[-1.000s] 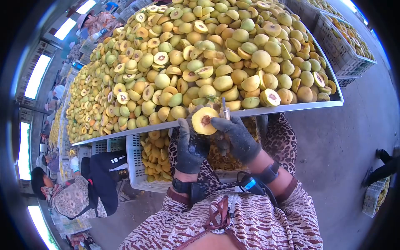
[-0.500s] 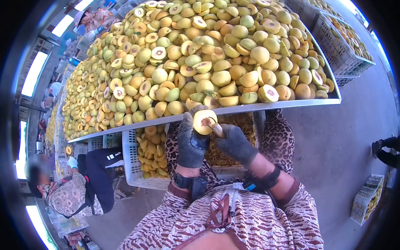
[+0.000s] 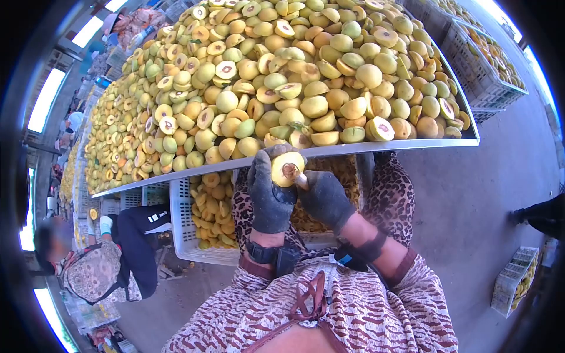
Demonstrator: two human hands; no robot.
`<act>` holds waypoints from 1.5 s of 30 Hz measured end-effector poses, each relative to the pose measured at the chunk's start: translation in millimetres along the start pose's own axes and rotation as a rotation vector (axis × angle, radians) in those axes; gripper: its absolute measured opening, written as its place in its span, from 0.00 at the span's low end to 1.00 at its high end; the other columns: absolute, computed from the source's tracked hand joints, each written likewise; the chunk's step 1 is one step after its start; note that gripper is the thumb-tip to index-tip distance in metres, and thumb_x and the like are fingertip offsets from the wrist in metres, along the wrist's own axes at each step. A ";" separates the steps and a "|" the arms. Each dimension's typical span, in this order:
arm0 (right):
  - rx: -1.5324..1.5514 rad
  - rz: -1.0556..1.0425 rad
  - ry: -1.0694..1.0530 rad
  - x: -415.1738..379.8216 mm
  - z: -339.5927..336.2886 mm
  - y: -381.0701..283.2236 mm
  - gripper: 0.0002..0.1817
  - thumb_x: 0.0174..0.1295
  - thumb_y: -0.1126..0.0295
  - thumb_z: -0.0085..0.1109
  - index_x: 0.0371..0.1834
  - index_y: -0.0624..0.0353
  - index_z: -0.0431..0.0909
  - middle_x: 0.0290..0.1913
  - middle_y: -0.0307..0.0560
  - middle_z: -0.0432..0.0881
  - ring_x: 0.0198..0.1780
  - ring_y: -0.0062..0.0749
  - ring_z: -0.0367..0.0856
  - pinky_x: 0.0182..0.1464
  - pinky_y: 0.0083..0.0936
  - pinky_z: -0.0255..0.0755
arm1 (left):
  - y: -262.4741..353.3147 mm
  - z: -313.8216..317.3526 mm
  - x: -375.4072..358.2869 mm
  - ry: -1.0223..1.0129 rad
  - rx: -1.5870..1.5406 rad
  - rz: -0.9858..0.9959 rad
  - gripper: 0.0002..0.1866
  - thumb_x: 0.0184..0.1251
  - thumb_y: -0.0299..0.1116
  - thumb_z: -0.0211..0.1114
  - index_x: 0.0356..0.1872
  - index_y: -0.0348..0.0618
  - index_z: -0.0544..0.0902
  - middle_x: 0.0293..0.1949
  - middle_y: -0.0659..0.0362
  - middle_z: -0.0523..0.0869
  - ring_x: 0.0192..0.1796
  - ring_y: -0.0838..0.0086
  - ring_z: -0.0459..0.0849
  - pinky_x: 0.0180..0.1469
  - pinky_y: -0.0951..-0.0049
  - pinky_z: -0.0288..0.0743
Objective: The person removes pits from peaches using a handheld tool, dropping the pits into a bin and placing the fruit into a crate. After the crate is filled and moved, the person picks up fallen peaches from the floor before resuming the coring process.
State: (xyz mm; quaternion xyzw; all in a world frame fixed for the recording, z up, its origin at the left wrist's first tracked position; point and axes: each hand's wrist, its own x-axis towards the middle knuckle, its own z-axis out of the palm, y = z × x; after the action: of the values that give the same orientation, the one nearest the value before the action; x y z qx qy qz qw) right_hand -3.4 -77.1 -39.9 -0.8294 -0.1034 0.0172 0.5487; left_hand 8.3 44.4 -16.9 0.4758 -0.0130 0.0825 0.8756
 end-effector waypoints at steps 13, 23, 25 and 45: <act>-0.049 -0.038 -0.134 -5.4 -1.0 4.8 0.12 0.64 0.66 0.60 0.34 0.66 0.79 0.25 0.59 0.81 0.28 0.55 0.82 0.34 0.40 0.75 | 11.1 2.7 -1.9 0.014 0.115 0.019 0.18 0.79 0.41 0.54 0.40 0.34 0.83 0.40 0.55 0.86 0.44 0.72 0.84 0.50 0.70 0.79; 0.415 0.352 -0.464 -10.3 -17.0 -52.5 0.08 0.58 0.72 0.65 0.39 0.63 0.82 0.29 0.44 0.83 0.27 0.24 0.79 0.33 0.29 0.75 | 44.6 6.3 5.6 -0.212 0.077 0.027 0.16 0.75 0.37 0.59 0.34 0.33 0.84 0.34 0.55 0.87 0.39 0.71 0.85 0.47 0.71 0.79; 0.429 0.390 -0.395 -10.5 -6.0 -42.7 0.08 0.59 0.72 0.65 0.39 0.63 0.83 0.29 0.44 0.83 0.27 0.25 0.79 0.33 0.28 0.75 | 39.6 9.3 0.2 -0.105 0.048 0.052 0.15 0.74 0.35 0.60 0.34 0.32 0.84 0.33 0.56 0.87 0.38 0.71 0.85 0.47 0.71 0.79; 0.617 -0.091 -0.560 -29.0 2.1 -42.3 0.26 0.61 0.73 0.62 0.63 0.58 0.69 0.55 0.48 0.76 0.59 0.32 0.75 0.63 0.29 0.69 | 68.9 13.7 -30.4 -0.167 0.133 0.049 0.23 0.78 0.43 0.53 0.27 0.35 0.80 0.33 0.48 0.84 0.34 0.63 0.86 0.38 0.68 0.81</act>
State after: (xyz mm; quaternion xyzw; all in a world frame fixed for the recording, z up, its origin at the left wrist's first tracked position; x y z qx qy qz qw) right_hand -38.5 -64.8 -4.6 -0.5840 -0.2752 0.2477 0.7224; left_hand -31.8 65.7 44.8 0.5377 -0.0922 0.0646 0.8356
